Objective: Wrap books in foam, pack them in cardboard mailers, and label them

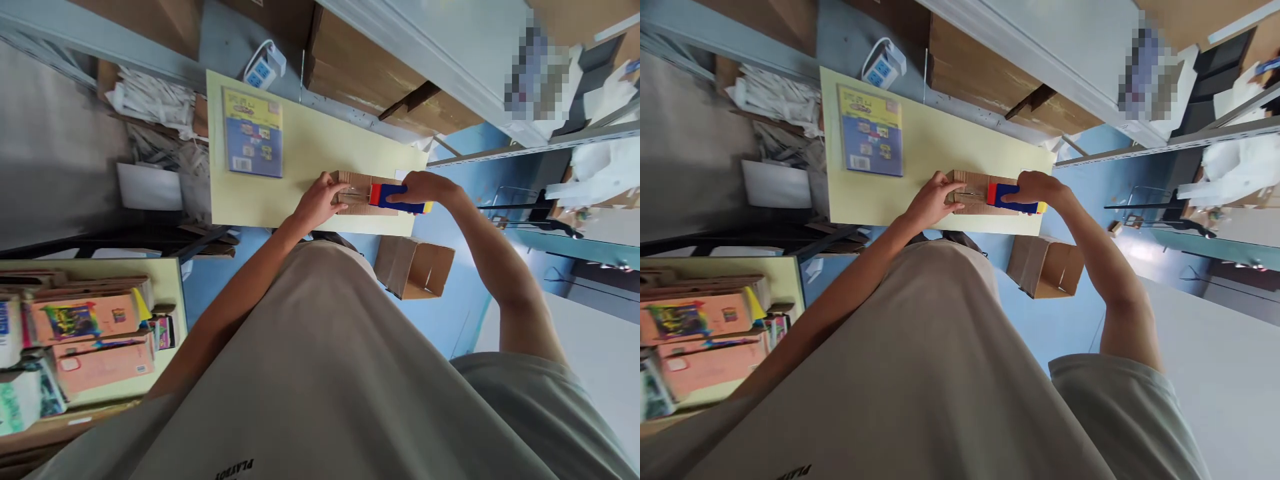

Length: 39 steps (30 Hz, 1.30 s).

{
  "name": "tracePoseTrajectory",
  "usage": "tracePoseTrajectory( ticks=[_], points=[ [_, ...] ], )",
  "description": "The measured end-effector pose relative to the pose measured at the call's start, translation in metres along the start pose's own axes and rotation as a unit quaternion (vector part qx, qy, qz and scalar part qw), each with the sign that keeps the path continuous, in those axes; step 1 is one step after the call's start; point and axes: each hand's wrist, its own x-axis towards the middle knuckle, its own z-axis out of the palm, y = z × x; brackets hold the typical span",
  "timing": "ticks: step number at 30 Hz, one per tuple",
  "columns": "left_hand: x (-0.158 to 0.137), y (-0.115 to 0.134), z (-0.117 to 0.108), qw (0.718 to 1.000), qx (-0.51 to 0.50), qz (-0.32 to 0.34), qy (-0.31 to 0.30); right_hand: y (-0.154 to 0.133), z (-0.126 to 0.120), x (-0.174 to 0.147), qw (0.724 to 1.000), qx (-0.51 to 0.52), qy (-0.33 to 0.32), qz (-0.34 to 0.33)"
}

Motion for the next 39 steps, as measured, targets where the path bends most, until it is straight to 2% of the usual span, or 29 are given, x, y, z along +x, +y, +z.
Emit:
tracePoseTrajectory(
  ticks=[5,8,11,15,22,27,32,35,39],
  points=[
    [-0.012,0.024,0.012,0.995,0.1,-0.006,0.027,0.015,0.011,0.021,0.997,0.053,-0.011,-0.06],
    [-0.005,0.045,0.033,0.984,0.179,0.019,-0.012,0.026,0.015,0.028,0.993,0.066,-0.008,-0.097],
    [0.009,0.056,0.053,0.973,0.225,0.008,-0.058,0.034,0.019,0.037,0.988,0.058,0.013,-0.139],
    [0.019,0.049,0.059,0.967,0.247,-0.021,-0.054,0.041,0.023,0.047,0.976,0.072,0.034,-0.204],
    [0.012,0.031,0.051,0.948,0.31,-0.011,-0.071,0.07,0.02,0.038,0.954,0.137,-0.005,-0.268],
    [0.012,0.034,0.052,0.929,0.355,-0.03,-0.102,0.125,0.026,0.035,0.967,0.098,-0.034,-0.234],
    [0.012,0.034,0.055,0.932,0.348,-0.03,-0.097,0.188,0.031,0.039,0.972,0.103,-0.068,-0.2],
    [0.013,0.034,0.059,0.936,0.338,-0.033,-0.087,0.205,0.031,0.042,0.974,0.104,-0.069,-0.188],
    [0.013,0.034,0.063,0.94,0.33,-0.035,-0.078,0.214,0.033,0.047,0.969,0.107,-0.069,-0.213]
  ],
)
